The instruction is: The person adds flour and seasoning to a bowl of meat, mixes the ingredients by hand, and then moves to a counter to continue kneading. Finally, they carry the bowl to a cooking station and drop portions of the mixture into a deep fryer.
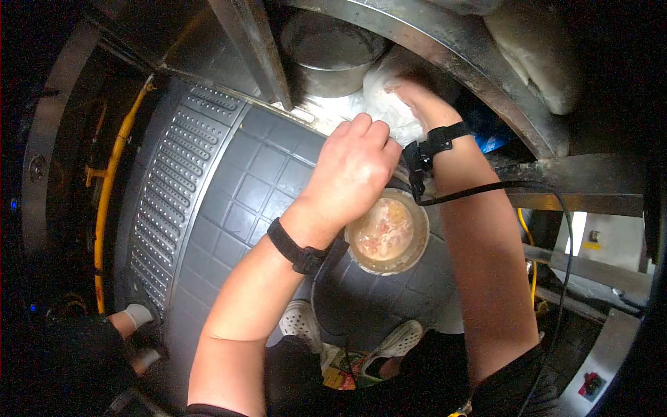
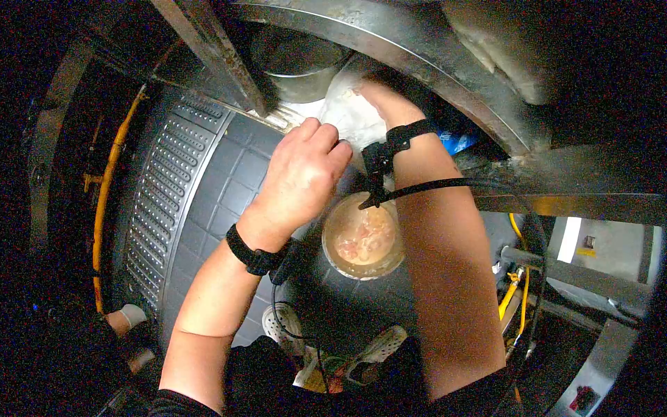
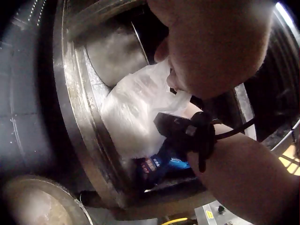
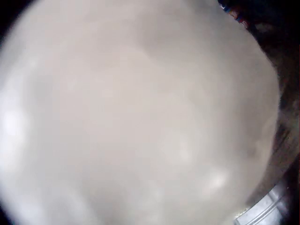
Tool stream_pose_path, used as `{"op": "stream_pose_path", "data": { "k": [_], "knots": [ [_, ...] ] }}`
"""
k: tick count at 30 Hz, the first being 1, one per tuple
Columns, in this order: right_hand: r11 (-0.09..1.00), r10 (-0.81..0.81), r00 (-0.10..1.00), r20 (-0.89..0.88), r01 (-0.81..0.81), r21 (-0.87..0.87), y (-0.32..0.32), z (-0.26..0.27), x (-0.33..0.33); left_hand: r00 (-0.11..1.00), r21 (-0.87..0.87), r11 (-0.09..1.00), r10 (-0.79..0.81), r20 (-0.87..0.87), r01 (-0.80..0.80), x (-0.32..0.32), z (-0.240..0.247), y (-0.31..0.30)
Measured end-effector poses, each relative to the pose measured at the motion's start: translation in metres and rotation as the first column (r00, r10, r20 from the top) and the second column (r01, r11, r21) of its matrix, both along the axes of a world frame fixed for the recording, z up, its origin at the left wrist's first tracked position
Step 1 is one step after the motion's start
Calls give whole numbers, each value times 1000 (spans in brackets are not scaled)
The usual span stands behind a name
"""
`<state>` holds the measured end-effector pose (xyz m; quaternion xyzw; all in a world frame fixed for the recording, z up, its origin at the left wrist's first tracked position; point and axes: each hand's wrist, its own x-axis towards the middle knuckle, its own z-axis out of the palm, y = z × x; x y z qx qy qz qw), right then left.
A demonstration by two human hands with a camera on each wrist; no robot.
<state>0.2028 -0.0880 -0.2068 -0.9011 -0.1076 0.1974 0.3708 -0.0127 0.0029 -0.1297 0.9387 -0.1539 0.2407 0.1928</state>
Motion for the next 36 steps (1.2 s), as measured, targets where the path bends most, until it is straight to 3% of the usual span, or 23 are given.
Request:
{"op": "stream_pose_path", "data": {
  "k": [4, 9, 12, 22, 25, 26, 27, 34, 35, 36],
  "knots": [
    [935, -217, 972, -93, 234, 264, -11, 8, -5, 1000, 11, 1000, 11, 23, -11, 1, -3, -2],
    [678, -419, 864, -280, 502, 537, -25, 19, -15, 999, 45, 999, 16, 38, -17, 1, -2, -4],
    [644, -409, 850, -331, 526, 555, -14, 15, 8, 999, 42, 999, 27, 35, -29, 0, -2, -6],
    [476, -298, 769, -566, 633, 610, -64, -3, 3, 999, 45, 998, 35, 36, -37, -3, -1, -7],
    [417, -252, 735, -629, 669, 615, -50, -11, 15, 999, 52, 998, 28, 40, -30, -3, -1, -10],
    [398, -234, 724, -649, 680, 615, -117, -22, -75, 999, 46, 999, 17, 48, -19, -3, 0, -11],
    [380, -212, 713, -668, 690, 616, -44, -13, 21, 998, 42, 999, 7, 57, -9, -3, 1, -11],
    [305, -62, 608, -791, 766, 565, -47, -8, 14, 998, 23, 1000, 15, 61, -16, -4, 1, -9],
    [317, -88, 663, -743, 726, 610, 19, 13, 97, 999, 26, 1000, 12, 52, -13, -4, 2, -8],
    [330, -114, 713, -692, 684, 651, -9, 5, 66, 999, 29, 1000, 8, 43, -9, -5, 1, -8]
  ]
}}
